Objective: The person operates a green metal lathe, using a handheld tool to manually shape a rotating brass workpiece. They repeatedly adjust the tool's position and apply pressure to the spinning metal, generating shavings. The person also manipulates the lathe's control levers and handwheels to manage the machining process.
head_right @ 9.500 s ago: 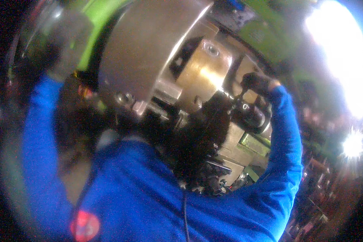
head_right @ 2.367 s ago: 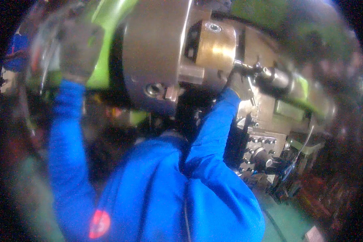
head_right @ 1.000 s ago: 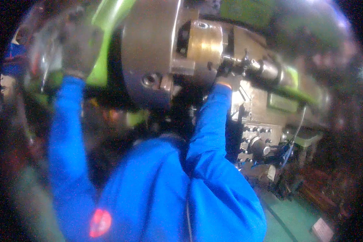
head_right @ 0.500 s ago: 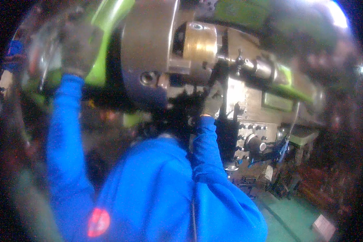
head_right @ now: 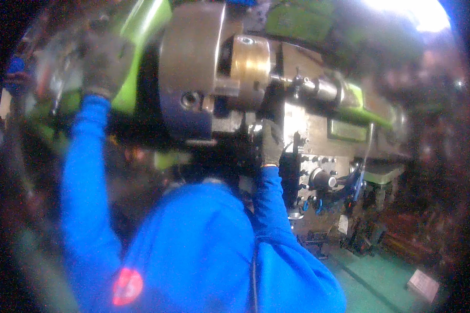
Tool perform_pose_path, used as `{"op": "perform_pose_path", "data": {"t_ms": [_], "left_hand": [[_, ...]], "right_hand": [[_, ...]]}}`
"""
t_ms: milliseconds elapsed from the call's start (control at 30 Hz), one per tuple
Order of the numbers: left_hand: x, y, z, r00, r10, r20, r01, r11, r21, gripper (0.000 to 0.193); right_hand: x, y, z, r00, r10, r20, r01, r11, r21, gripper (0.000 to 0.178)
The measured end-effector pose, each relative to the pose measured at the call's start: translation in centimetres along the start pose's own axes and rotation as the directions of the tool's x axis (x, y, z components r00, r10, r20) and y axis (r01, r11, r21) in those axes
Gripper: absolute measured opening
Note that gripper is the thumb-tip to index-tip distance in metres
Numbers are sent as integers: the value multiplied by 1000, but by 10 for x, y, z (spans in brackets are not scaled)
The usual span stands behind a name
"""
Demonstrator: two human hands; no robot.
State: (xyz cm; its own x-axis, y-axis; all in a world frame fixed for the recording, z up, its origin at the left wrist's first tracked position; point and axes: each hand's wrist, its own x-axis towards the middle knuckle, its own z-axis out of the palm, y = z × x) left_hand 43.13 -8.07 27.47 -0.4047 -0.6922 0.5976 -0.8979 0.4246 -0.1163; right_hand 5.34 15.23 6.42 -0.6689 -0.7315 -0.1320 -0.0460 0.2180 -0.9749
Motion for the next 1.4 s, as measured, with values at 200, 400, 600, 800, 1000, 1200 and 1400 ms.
{"op": "perform_pose_path", "data": {"t_ms": [200,400,600,800,1000,1200,1400], "left_hand": [[1,-1,-3,1000,10,5,-10,1000,18,24],[0,2,-6,999,11,-32,-11,1000,11,22],[-1,-2,1,997,3,-76,-5,1000,-19,23],[-1,3,-2,999,-3,-47,3,1000,-6,24],[-4,0,-3,997,4,-73,-3,1000,10,24],[-2,-1,-5,991,55,-121,-59,998,-28,29],[1,20,-59,989,-144,33,144,989,15,22]], "right_hand": [[-26,-71,-10,959,-193,207,24,785,620,50],[-31,-142,-16,976,-83,201,-83,715,694,45],[-22,-187,-22,938,-71,338,-213,651,729,23],[-37,-169,-41,953,-285,99,237,911,337,33],[-19,-165,-59,706,-670,229,700,612,-369,24],[-30,-214,-52,840,-542,37,533,810,-243,50],[-52,-234,-77,946,-316,-76,302,940,-158,35]]}}
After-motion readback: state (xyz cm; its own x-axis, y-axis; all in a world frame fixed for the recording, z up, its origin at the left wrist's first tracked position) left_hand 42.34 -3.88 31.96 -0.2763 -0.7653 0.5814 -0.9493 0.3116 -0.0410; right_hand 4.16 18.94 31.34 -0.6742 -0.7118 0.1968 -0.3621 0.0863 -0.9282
